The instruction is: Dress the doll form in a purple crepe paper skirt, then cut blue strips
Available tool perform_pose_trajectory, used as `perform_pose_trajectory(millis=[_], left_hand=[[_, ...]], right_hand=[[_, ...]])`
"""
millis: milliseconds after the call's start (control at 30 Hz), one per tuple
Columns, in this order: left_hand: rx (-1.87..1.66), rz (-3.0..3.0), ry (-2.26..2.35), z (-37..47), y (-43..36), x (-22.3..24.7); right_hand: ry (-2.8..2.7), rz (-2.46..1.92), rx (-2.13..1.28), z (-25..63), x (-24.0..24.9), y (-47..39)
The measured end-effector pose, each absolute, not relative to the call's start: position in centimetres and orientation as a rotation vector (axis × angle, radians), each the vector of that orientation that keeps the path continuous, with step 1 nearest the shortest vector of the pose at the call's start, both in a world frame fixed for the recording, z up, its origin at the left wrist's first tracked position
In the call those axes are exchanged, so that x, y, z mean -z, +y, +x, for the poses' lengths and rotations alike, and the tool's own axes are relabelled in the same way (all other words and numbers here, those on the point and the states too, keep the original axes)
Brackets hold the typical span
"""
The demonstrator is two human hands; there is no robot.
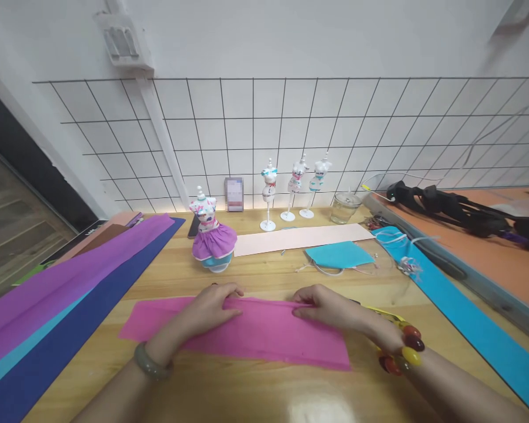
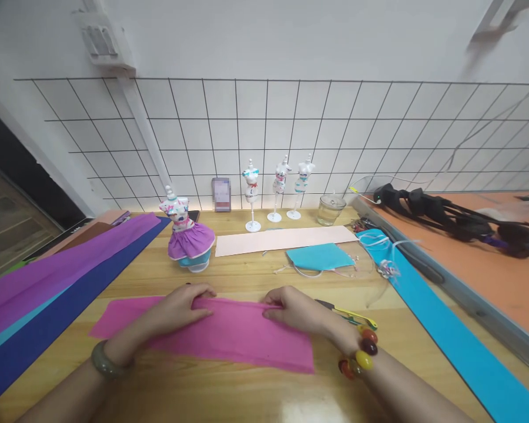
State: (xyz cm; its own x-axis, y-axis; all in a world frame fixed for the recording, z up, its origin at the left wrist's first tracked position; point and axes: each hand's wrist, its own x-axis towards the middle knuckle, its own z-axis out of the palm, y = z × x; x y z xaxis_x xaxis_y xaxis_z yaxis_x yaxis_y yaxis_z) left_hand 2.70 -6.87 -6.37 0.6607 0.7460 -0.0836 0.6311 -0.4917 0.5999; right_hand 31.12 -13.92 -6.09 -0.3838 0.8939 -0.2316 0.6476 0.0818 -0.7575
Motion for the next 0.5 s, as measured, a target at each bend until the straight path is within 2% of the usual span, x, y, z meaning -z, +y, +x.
perform_pose_trajectory(millis=[133, 500], left_hand=[[-0.166, 2.333, 1.116, 1.3, -5.6, 6.3], [-0.123, 2.267, 1.299, -4.6, -3.6, 5.3]], right_hand=[[-2.134, -1.664, -0.894, 32.4, 6.8, -13.0], [-2.148, -1.655, -0.799, 34.5, 7.1, -13.0]])
